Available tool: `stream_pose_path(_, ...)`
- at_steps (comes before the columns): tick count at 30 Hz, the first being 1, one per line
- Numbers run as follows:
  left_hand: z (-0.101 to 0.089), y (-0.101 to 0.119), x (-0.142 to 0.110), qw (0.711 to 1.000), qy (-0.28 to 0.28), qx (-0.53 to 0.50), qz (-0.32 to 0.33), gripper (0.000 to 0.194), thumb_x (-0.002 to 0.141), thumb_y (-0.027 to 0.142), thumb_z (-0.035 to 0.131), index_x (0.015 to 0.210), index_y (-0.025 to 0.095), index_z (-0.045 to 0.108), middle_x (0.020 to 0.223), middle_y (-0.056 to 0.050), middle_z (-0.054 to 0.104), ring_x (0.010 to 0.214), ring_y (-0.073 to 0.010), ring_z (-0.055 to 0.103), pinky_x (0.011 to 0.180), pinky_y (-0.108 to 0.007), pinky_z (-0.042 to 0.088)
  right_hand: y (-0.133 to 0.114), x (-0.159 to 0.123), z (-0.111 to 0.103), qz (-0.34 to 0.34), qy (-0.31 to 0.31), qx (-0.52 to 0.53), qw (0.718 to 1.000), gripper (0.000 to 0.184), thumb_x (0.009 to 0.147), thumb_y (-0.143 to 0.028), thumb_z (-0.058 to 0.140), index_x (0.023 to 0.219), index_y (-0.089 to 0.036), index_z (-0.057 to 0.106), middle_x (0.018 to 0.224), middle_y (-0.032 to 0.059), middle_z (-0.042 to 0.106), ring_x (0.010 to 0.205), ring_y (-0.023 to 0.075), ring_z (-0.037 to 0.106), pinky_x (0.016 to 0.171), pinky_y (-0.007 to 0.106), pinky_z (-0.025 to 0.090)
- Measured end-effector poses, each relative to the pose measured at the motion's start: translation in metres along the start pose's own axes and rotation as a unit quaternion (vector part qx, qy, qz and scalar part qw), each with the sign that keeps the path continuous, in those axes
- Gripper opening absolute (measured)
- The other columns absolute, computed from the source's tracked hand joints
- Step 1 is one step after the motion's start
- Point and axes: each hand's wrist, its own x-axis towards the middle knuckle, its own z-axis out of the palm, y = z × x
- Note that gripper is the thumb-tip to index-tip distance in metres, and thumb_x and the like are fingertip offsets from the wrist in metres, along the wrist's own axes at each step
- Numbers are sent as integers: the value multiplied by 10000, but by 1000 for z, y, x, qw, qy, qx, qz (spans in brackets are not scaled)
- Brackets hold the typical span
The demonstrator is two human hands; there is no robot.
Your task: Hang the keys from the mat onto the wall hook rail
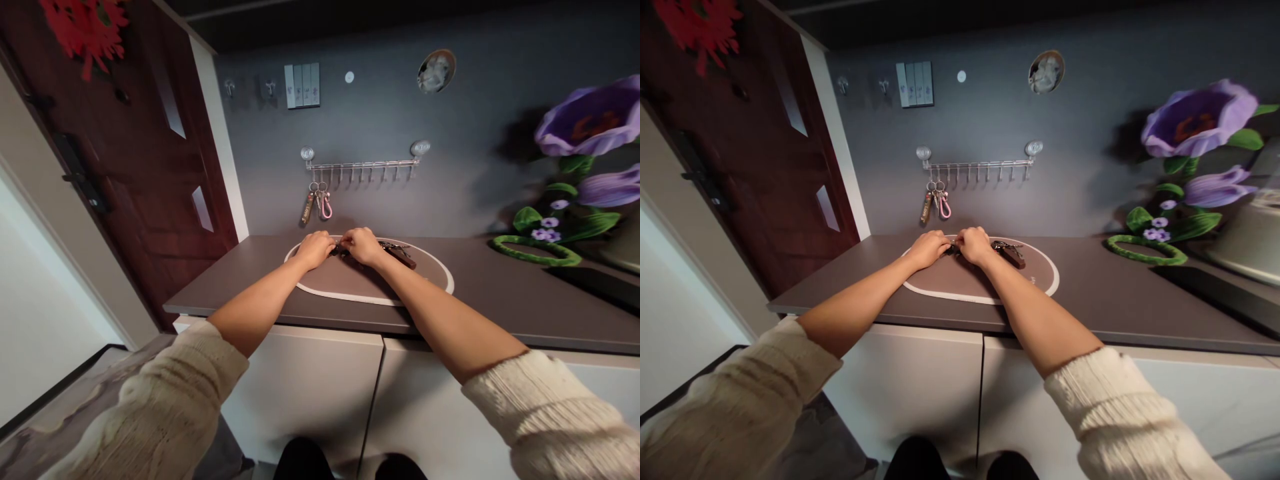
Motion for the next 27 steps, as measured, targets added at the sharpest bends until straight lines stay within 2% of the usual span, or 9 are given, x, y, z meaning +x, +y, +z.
stream_pose_path(15,-7,-3,1,991,72,-79,-77,269,881,221,318,964,179,570,920,-71,648,875,-174,582,787,-278,395,5,1,4,4,21,30,999,168,751,-210,541,813,-209,698,813,64,686,755,171,566,701,250,380)
stream_pose_path(27,-8,-5,3,980,151,-123,-39,270,884,238,305,973,166,550,951,-69,628,908,-171,560,805,-274,398,-3,-2,0,-12,85,86,993,210,777,-343,531,846,-200,668,913,57,653,867,186,528,801,297,350)
